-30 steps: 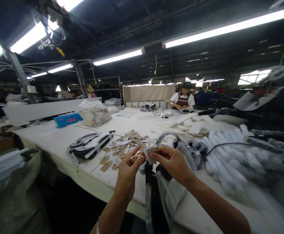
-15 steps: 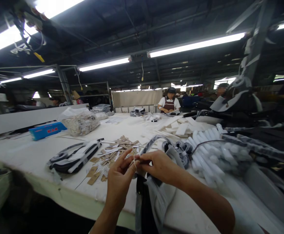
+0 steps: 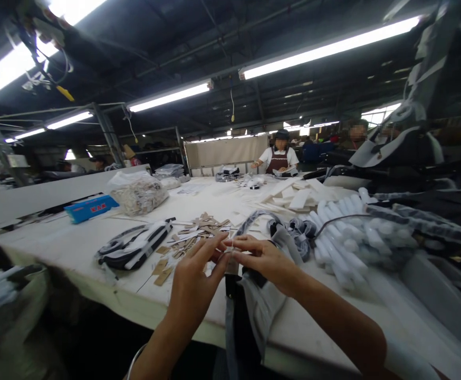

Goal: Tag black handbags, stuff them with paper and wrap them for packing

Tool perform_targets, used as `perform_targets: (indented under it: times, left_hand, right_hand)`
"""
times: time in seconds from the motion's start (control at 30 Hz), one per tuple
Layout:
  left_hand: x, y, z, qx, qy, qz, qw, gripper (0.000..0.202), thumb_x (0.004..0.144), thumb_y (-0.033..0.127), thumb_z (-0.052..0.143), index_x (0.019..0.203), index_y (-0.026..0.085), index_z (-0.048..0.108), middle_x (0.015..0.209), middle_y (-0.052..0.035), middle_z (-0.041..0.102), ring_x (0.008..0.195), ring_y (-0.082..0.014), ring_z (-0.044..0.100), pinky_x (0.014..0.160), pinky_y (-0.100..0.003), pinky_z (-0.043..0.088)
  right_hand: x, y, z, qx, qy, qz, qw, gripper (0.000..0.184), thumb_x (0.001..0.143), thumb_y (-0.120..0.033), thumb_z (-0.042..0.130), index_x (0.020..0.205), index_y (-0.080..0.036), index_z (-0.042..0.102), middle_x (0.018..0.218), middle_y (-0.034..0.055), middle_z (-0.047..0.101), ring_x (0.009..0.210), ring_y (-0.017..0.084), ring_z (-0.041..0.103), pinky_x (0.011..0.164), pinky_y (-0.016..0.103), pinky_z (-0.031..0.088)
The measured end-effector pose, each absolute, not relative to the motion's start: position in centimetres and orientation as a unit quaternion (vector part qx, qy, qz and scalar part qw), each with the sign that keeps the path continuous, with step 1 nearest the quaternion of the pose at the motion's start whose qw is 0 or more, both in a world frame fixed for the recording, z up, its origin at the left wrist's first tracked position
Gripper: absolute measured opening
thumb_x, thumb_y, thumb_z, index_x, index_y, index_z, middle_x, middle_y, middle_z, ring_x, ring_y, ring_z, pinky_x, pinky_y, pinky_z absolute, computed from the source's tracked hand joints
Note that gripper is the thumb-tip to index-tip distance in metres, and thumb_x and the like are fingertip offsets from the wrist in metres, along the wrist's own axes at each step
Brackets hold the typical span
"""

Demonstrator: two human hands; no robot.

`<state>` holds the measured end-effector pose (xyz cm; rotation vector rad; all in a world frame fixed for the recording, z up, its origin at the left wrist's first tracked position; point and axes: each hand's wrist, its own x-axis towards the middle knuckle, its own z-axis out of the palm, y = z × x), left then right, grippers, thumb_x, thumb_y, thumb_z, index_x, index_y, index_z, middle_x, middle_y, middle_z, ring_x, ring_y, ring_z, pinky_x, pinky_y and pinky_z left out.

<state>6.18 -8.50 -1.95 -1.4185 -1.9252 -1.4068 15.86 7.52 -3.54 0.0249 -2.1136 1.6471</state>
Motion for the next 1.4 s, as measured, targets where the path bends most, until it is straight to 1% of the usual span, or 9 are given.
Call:
perform_targets:
  times: [0.23, 0.33, 0.43, 0.57, 0.77, 0.97, 1.13, 1.3, 1.4]
  left_hand:
    - [7.9, -9.9, -4.0, -0.427, -0.654, -0.606, 0.153, 0.038, 0.086, 0.026, 0.07, 0.123, 0.026, 0.068, 0.09, -0.0023, 0.065, 0.083, -0.0163, 0.064, 0.082, -0.028, 0.055]
    - [9.0, -10.7, -4.2, -0.437, -0.647, -0.592, 0.201, 0.036, 0.086, 0.021, 0.07, 0.121, 0.027, 0.068, 0.089, -0.0013, 0.066, 0.083, -0.016, 0.064, 0.084, -0.029, 0.055]
    - [10.4, -11.6, -4.2, -0.449, -0.66, -0.541, 0.266, 0.038, 0.084, 0.016, 0.07, 0.119, 0.029, 0.068, 0.086, 0.0006, 0.068, 0.081, -0.0149, 0.065, 0.084, -0.027, 0.053]
    - [11.0, -13.1, -5.2, -0.411, -0.671, -0.548, 0.283, 0.035, 0.082, 0.018, 0.074, 0.115, 0.029, 0.07, 0.087, 0.0006, 0.068, 0.084, -0.0159, 0.065, 0.089, -0.028, 0.052]
    - [11.2, -15.3, -8.9, -0.192, -0.643, -0.73, 0.132, 0.054, 0.08, 0.033, 0.079, 0.13, 0.026, 0.062, 0.091, 0.0017, 0.065, 0.08, -0.0118, 0.064, 0.078, -0.022, 0.055]
    - [15.3, -14.1, -13.3, -0.48, -0.621, -0.539, 0.306, 0.058, 0.079, 0.002, 0.072, 0.127, 0.036, 0.066, 0.089, -0.0038, 0.077, 0.074, -0.0209, 0.07, 0.067, -0.03, 0.058]
    - [14.1, -12.6, -14.2, -0.603, -0.642, -0.455, 0.128, 0.05, 0.092, 0.007, 0.054, 0.135, 0.032, 0.06, 0.106, -0.0085, 0.076, 0.091, -0.0219, 0.072, 0.083, -0.033, 0.059]
    - [12.6, -14.0, -14.1, -0.461, -0.674, -0.574, 0.061, 0.035, 0.083, 0.027, 0.073, 0.118, 0.025, 0.071, 0.098, -0.01, 0.073, 0.074, -0.0181, 0.07, 0.069, -0.029, 0.059]
    - [12.1, -14.3, -14.8, -0.339, -0.676, -0.652, 0.044, 0.048, 0.079, 0.034, 0.077, 0.125, 0.024, 0.066, 0.114, -0.012, 0.069, 0.09, -0.0227, 0.069, 0.074, -0.032, 0.058]
  right_hand:
    - [16.9, 7.1, -5.7, 0.018, -0.668, 0.68, 0.302, 0.025, 0.092, -0.04, 0.064, 0.084, -0.022, 0.079, 0.131, 0.0073, 0.064, 0.129, 0.027, 0.053, 0.112, 0.042, 0.039]
    - [16.9, 7.8, -6.3, 0.077, -0.739, 0.583, 0.328, 0.022, 0.096, -0.028, 0.056, 0.108, -0.024, 0.073, 0.129, 0.0068, 0.066, 0.127, 0.023, 0.056, 0.114, 0.042, 0.037]
    - [16.2, 8.7, -7.0, 0.147, -0.827, 0.442, 0.315, 0.043, 0.093, -0.015, 0.054, 0.134, -0.025, 0.059, 0.139, 0.0083, 0.06, 0.135, 0.022, 0.049, 0.116, 0.044, 0.035]
    - [15.0, 9.8, -7.8, 0.172, -0.883, 0.269, 0.345, 0.031, 0.095, -0.018, 0.055, 0.123, -0.024, 0.066, 0.122, 0.0089, 0.071, 0.12, 0.021, 0.062, 0.109, 0.043, 0.043]
    - [14.5, 9.8, -7.5, 0.045, -0.881, 0.183, 0.434, 0.036, 0.096, -0.013, 0.045, 0.121, -0.022, 0.07, 0.123, 0.012, 0.07, 0.112, 0.024, 0.067, 0.098, 0.041, 0.053]
    - [13.8, 8.4, -7.0, 0.048, -0.902, 0.117, 0.412, 0.037, 0.091, -0.007, 0.053, 0.119, -0.023, 0.071, 0.119, 0.0086, 0.073, 0.108, 0.023, 0.068, 0.094, 0.037, 0.054]
    - [14.0, 8.4, -5.9, 0.081, -0.905, 0.119, 0.4, 0.036, 0.094, -0.008, 0.05, 0.12, -0.024, 0.07, 0.122, 0.0061, 0.072, 0.109, 0.022, 0.067, 0.104, 0.041, 0.048]
    - [14.7, 9.4, -6.2, 0.084, -0.9, 0.15, 0.401, 0.036, 0.094, -0.012, 0.05, 0.119, -0.027, 0.071, 0.118, 0.0043, 0.074, 0.108, 0.021, 0.068, 0.103, 0.041, 0.05]
    - [14.8, 10.0, -7.1, 0.081, -0.895, 0.166, 0.406, 0.035, 0.095, -0.016, 0.049, 0.121, -0.027, 0.07, 0.12, 0.0045, 0.072, 0.111, 0.023, 0.067, 0.102, 0.043, 0.051]
